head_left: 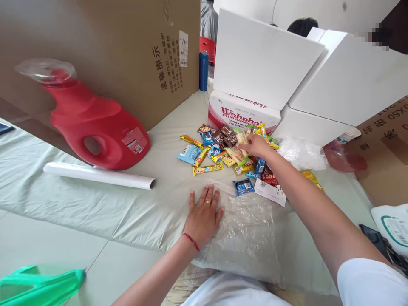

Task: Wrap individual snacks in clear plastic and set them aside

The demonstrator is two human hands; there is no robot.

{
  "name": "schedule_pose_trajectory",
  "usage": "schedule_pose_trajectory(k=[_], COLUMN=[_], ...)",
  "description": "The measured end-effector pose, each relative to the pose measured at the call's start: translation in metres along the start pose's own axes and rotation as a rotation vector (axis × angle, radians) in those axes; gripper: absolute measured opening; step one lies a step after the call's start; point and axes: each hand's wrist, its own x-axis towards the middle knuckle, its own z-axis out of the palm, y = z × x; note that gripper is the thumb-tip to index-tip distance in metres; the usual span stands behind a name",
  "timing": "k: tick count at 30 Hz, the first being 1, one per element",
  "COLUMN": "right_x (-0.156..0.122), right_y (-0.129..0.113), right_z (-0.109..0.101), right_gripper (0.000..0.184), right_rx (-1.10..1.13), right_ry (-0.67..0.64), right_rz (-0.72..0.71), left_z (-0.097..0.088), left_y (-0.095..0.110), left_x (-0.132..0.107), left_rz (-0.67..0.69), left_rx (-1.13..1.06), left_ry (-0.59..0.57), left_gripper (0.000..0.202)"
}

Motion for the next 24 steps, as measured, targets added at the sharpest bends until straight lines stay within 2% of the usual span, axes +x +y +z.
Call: schedule_pose_trajectory(k=[3, 7, 9, 12, 15, 17, 22, 24], right_x=[-0.006, -0.015, -0.02, -0.037, -0.072, -0.105, -0.202, -0.237], right_y=[-0.022, -0.045, -0.046, -0.037, -0.011, 0.02, 0.12, 0.149], right_z=[0.007, 0.028, 0.033, 0.028, 0.018, 0.019, 0.048, 0.063], right_gripper=[0.073, 0.084, 0.081, 0.071, 0.062, 0.056, 0.047, 0.047], right_rx=[-0.02, -0.115, -0.099, -0.061, 0.032, 0.23, 0.539, 0.587], right_ry=[-0.025, -0.072, -0.069, -0.078, -0.047, 0.034, 0.079, 0.073], right_rz=[0.145, 0.111, 0.1, 0.064, 0.003, 0.02, 0.238, 0.291], left_z=[-0.001, -0.003, -0.003, -0.003, -0.002, -0.002, -0.003, -0.004], left_y=[0.0, 0.001, 0.001, 0.0, -0.001, -0.001, -0.001, 0.0], left_x=[0.0, -0.001, -0.001, -0.003, -0.003, -0.003, -0.002, -0.001], left_rz=[0.0, 0.005, 0.013, 0.012, 0.009, 0.013, 0.013, 0.021], left_rx=[-0.014, -0.025, -0.027, -0.034, -0.048, -0.052, -0.032, -0.02], left_ry=[0.005, 0.006, 0.008, 0.024, 0.035, 0.037, 0.01, -0.005], left_gripper=[0.059, 0.058, 0.058, 0.058, 0.057, 0.056, 0.057, 0.058])
